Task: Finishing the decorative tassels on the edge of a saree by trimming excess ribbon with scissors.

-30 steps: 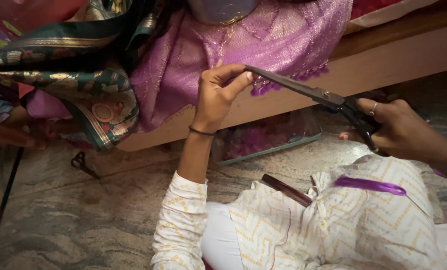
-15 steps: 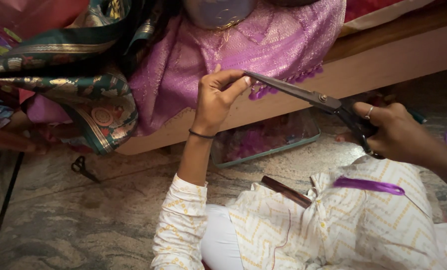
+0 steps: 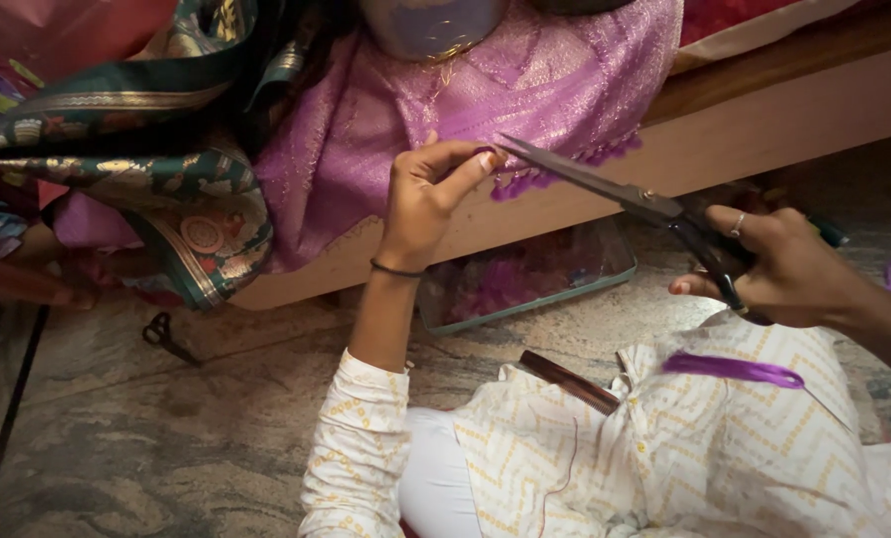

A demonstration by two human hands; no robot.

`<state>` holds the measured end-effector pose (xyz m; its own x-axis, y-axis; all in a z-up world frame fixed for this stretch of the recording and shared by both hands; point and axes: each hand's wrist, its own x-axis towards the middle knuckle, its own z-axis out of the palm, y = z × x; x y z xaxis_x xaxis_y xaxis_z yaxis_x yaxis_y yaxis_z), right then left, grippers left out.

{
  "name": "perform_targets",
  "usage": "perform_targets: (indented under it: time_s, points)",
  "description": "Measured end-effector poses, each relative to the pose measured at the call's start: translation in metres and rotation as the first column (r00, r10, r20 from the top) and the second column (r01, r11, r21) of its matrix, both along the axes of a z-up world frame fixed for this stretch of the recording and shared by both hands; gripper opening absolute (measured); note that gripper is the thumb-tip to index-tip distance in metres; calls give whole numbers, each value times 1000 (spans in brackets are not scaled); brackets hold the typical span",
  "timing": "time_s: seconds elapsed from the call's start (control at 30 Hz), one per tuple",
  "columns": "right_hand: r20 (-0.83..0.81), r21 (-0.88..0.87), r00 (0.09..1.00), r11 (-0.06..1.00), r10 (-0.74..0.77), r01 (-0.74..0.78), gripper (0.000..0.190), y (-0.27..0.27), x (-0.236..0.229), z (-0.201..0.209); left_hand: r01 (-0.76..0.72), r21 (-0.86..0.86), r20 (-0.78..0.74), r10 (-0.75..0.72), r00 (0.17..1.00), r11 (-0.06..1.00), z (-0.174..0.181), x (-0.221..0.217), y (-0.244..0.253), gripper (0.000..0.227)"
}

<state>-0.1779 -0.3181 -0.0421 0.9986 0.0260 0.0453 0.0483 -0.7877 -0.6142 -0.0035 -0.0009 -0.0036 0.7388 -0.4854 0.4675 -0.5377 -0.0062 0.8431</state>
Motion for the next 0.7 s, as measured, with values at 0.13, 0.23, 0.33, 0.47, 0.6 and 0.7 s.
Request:
perform_targets:
  time_s: [0.13, 0.23, 0.33, 0.47, 0.6, 0.7]
  points:
    - [2, 29, 1000, 999, 14, -14, 57, 1, 2, -2, -3, 19, 5, 3, 1000, 1000, -1, 1, 1, 12]
    - [-9, 20, 999, 999, 36, -36, 53, 0, 4, -6, -17, 23, -9, 17, 1000, 1000, -3, 2, 1, 12]
    - [37, 22, 996, 996, 84, -85, 51, 2, 7, -6, 2, 6, -11, -2, 1000, 1000, -3, 3, 2, 11]
    - [-33, 25, 997, 997, 74, -73, 49, 4, 10, -5, 0, 34, -17, 0, 1000, 999, -2, 3, 4, 12]
    - [-56, 59, 997, 997, 47, -44, 48, 5, 10, -2, -7, 57, -6, 7, 1000, 998, -1, 3, 5, 13]
    - [-21, 32, 999, 999, 40, -40, 51, 5, 10, -1, 3, 48, -4, -3, 1000, 999, 5, -1, 5, 14]
